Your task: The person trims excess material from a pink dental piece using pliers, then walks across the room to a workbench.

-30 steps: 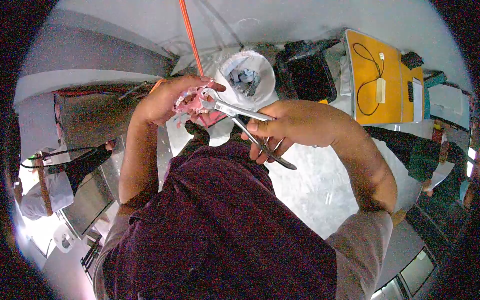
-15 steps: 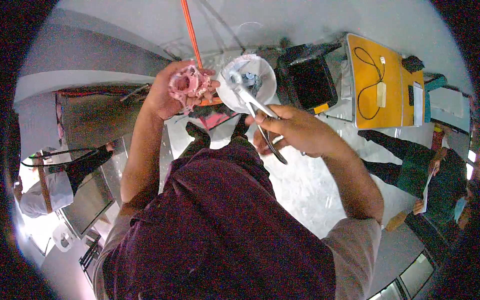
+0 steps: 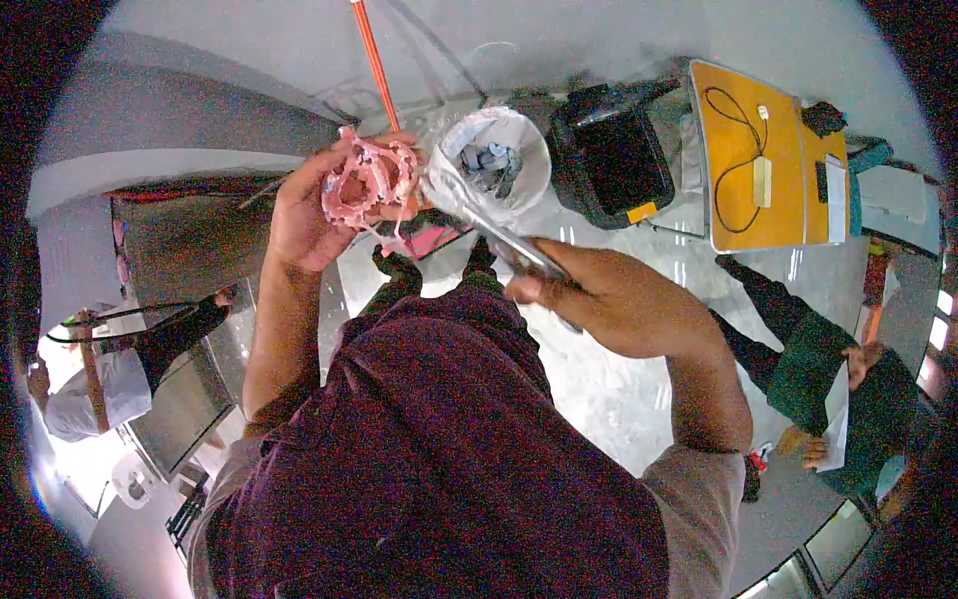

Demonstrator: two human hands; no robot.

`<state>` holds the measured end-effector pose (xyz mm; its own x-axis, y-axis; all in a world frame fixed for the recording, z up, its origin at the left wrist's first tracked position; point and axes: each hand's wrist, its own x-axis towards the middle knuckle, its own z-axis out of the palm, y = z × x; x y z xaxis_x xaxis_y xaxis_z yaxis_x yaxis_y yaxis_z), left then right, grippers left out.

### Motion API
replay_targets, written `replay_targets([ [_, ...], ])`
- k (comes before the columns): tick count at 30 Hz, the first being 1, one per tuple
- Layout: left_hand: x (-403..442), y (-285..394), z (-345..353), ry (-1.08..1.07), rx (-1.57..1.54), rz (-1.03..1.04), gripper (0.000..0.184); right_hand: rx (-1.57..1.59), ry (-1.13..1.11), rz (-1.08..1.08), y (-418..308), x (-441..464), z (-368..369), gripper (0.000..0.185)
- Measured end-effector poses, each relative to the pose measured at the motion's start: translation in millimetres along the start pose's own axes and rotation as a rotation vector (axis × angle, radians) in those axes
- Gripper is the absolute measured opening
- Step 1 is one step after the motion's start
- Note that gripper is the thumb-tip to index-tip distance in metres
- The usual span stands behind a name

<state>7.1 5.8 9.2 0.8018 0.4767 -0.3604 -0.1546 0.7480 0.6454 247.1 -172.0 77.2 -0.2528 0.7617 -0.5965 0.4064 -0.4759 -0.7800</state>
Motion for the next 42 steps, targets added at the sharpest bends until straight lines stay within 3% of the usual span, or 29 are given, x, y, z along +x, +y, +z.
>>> replay_targets([
  [2, -0.1, -0.4, 1.5, -0.019, -0.023, 0.065, 0.057, 0.098, -0.081, -0.123, 12.4, -1.0, 5.1, 0.044],
  [5, -2.7, -1.0, 7.8, 0.056, -0.012, 0.089, 0.055, 0.050, -0.150, 0.000, 0.0, -0.1, 11.6, 0.044],
  [12, -4.6, -7.4, 14.8, 0.190, 0.024, 0.105, 0.051, -0.004, -0.023, -0.060, 1.9, 12.6, 33.4, 0.042],
  [18, -4.4, -15.2, 29.2, 0.304, 0.120, 0.288, 0.058, 0.114, 0.117, -0.075, 1.2, 26.4, 50.6, 0.038],
  [20, -6.2, -18.8, 27.5, 0.282, 0.279, 0.333, 0.061, 0.132, 0.097, -0.061, -3.1, 25.9, 50.3, 0.037],
  [26, -12.2, -18.0, 35.2, 0.407, 0.325, 0.375, 0.062, 0.283, 0.012, -0.012, -7.0, 27.8, 51.2, 0.037],
  [42, -7.5, -21.2, 29.0, 0.384, 0.348, 0.412, 0.055, 0.520, 0.034, -0.021, -9.7, 31.5, 56.7, 0.030],
])
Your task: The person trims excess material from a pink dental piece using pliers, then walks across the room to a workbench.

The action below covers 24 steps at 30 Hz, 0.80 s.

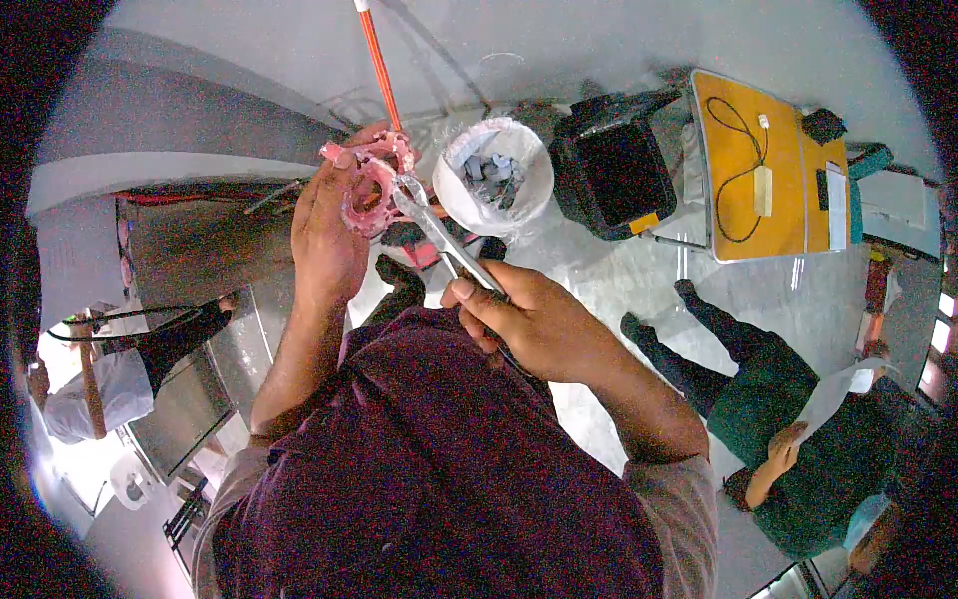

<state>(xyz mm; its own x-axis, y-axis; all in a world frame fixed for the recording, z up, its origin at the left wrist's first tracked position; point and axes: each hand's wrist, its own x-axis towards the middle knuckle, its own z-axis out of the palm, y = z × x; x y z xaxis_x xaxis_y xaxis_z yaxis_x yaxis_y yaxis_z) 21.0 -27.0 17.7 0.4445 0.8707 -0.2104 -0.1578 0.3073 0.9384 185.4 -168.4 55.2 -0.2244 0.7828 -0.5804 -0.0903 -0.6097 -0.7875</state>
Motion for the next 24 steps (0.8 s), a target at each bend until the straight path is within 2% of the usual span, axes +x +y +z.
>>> replay_targets([
  [4, 4.3, -2.3, -1.3, -0.028, -0.064, -0.010, 0.050, 0.180, -0.049, 0.026, 1.5, 0.7, -2.1, 0.029],
  [6, 7.0, -3.4, -0.1, -0.030, -0.128, -0.027, 0.046, 0.448, -0.134, 0.109, 1.5, -1.0, -3.9, 0.029],
  [7, 8.7, -5.3, -1.7, -0.050, -0.194, -0.048, 0.045, 0.450, -0.131, 0.110, 1.0, -2.3, -3.8, 0.029],
  [9, 11.3, -10.3, -4.3, -0.069, -0.259, -0.070, 0.044, 0.677, -0.167, 0.199, -0.7, -4.0, -1.5, 0.031],
  [11, 14.0, -14.1, -6.3, -0.088, -0.303, -0.095, 0.044, 0.630, -0.141, 0.196, 4.9, -0.7, 2.5, 0.031],
  [14, 13.1, -10.1, -4.3, -0.083, -0.288, -0.188, 0.042, 0.234, -0.045, 0.067, 20.5, 4.9, 2.8, 0.030],
  [15, 11.3, -10.5, -1.5, -0.083, -0.288, -0.190, 0.042, 0.236, -0.045, 0.069, 26.3, 6.7, 4.6, 0.030],
  [18, 8.2, -13.5, 4.0, -0.003, -0.149, -0.106, 0.039, -0.188, 0.148, -0.061, 34.0, 11.9, 10.5, 0.035],
  [20, 8.2, -16.6, 0.2, -0.012, -0.011, -0.053, 0.037, -0.203, 0.173, -0.057, 33.1, 13.1, 12.8, 0.035],
  [24, 5.8, -11.1, 5.8, 0.014, -0.012, -0.030, 0.038, -0.219, 0.193, -0.041, 29.2, 13.2, 14.6, 0.035],
])
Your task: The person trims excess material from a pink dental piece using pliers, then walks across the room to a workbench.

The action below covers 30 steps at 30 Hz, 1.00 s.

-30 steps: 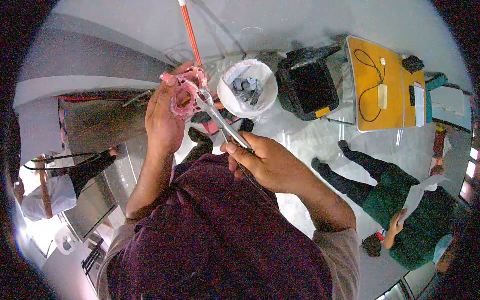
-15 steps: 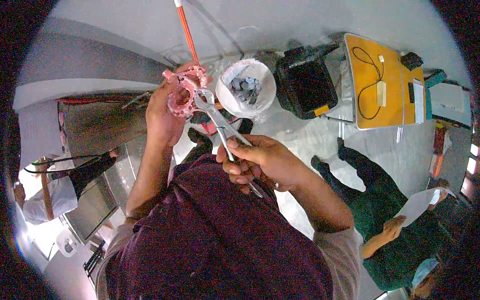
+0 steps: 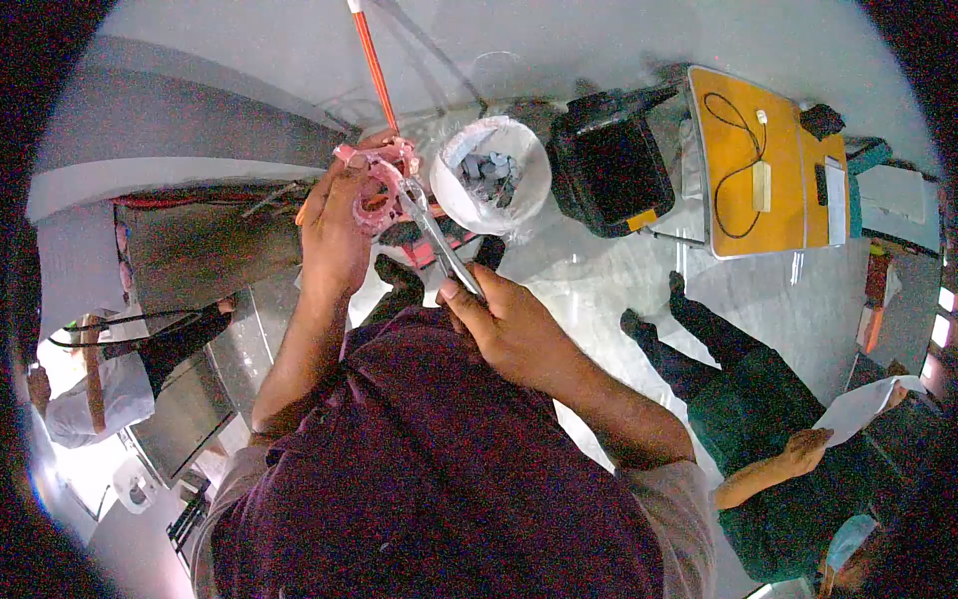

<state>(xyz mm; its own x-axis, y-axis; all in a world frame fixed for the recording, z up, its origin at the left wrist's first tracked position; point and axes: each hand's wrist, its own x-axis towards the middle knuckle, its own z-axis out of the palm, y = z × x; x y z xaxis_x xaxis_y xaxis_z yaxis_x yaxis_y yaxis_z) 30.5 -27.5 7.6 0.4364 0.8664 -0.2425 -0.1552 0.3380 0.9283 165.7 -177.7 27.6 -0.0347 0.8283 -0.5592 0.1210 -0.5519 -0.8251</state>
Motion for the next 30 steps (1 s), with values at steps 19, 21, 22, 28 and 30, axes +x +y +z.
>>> replay_targets([
  [19, -1.4, 8.6, -1.8, 0.056, 0.087, 0.108, 0.046, -0.139, 0.027, 0.039, -15.9, -11.4, -7.4, 0.036],
  [21, 0.4, 6.1, 0.1, 0.062, 0.113, 0.127, 0.047, -0.138, 0.034, 0.030, -14.8, -8.8, -8.6, 0.036],
  [22, 1.6, 4.0, 0.1, 0.059, 0.120, 0.136, 0.048, -0.179, 0.046, 0.010, -11.4, -7.2, -8.2, 0.035],
  [28, -1.2, 9.4, 4.1, 0.082, 0.217, 0.072, 0.051, -0.205, 0.071, -0.003, -7.3, -2.8, -6.5, 0.036],
  [30, -2.1, 10.1, 6.0, 0.092, 0.197, 0.094, 0.052, -0.217, 0.088, -0.009, -8.3, -2.5, -4.4, 0.036],
])
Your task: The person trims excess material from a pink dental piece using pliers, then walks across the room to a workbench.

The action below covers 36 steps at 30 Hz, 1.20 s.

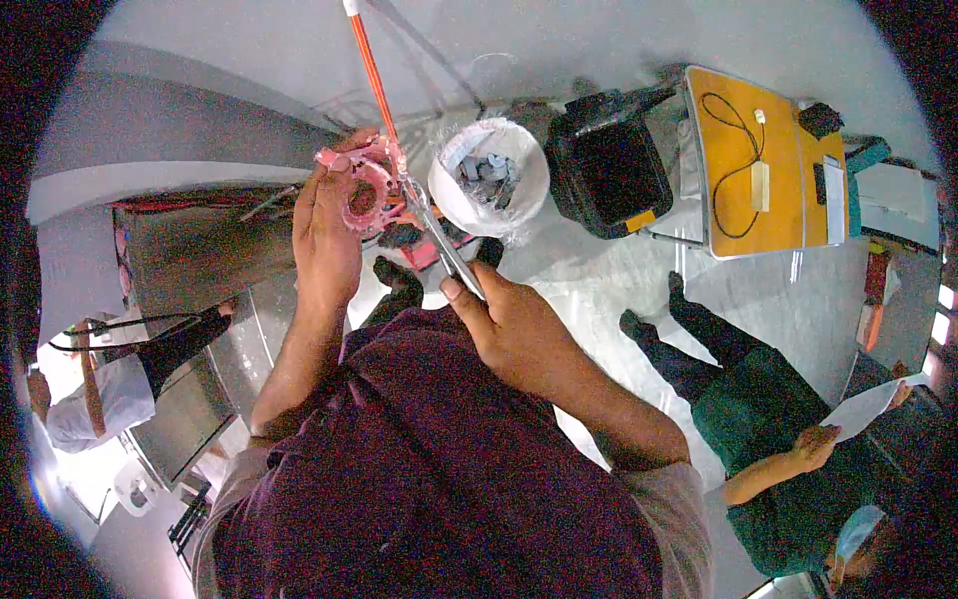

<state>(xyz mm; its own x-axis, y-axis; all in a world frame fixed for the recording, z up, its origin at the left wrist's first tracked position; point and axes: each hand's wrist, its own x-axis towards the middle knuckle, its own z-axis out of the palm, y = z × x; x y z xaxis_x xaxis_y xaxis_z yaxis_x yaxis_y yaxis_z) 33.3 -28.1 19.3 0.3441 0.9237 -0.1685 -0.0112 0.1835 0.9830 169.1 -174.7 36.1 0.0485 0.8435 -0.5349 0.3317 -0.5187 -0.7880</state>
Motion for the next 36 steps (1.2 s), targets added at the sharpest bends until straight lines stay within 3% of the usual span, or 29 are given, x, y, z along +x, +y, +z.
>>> replay_targets([
  [6, 0.4, 0.3, -1.5, 0.005, 0.005, -0.045, 0.052, 0.025, 0.023, 0.028, -1.3, 2.5, 5.0, 0.036],
  [8, 0.5, -1.1, -0.8, 0.027, -0.080, -0.038, 0.038, 0.031, 0.009, 0.039, -1.0, 4.1, 5.5, 0.035],
  [15, 4.8, -7.2, -10.1, 0.032, -0.175, -0.069, 0.038, 0.064, -0.017, -0.008, 0.0, 5.9, 0.8, 0.036],
  [17, 3.5, -7.9, -18.0, -0.049, -0.144, 0.104, 0.035, 0.057, -0.172, -0.049, 0.7, 3.8, -14.2, 0.034],
  [19, 1.1, -1.9, -18.7, -0.026, -0.250, 0.037, 0.035, 0.313, -0.354, 0.008, -5.2, -2.7, -36.8, 0.030],
  [21, -3.5, 9.0, -16.8, -0.003, -0.357, -0.030, 0.037, 0.446, -0.386, -0.012, -9.7, -4.1, -49.8, 0.026],
  [23, -12.6, 23.2, -9.7, -0.029, -0.301, -0.050, 0.037, 0.420, -0.202, -0.144, -21.2, 3.6, -45.1, 0.023],
  [25, -21.7, 37.6, 0.7, -0.087, -0.326, -0.048, 0.038, 0.566, 0.191, -0.280, -23.7, 21.0, -17.7, 0.019],
  [27, -28.2, 43.0, 7.9, -0.142, -0.345, -0.038, 0.039, 0.718, 0.259, -0.398, -38.5, 35.7, -14.5, 0.021],
  [30, -32.4, 47.5, 9.2, -0.109, -0.277, 0.088, 0.037, 0.831, 0.223, -0.398, -50.0, 38.7, -20.3, 0.025],
  [36, -34.0, 52.8, 3.9, -0.128, -0.226, 0.116, 0.035, 0.833, 0.182, -0.397, -55.7, 39.3, -22.7, 0.026],
])
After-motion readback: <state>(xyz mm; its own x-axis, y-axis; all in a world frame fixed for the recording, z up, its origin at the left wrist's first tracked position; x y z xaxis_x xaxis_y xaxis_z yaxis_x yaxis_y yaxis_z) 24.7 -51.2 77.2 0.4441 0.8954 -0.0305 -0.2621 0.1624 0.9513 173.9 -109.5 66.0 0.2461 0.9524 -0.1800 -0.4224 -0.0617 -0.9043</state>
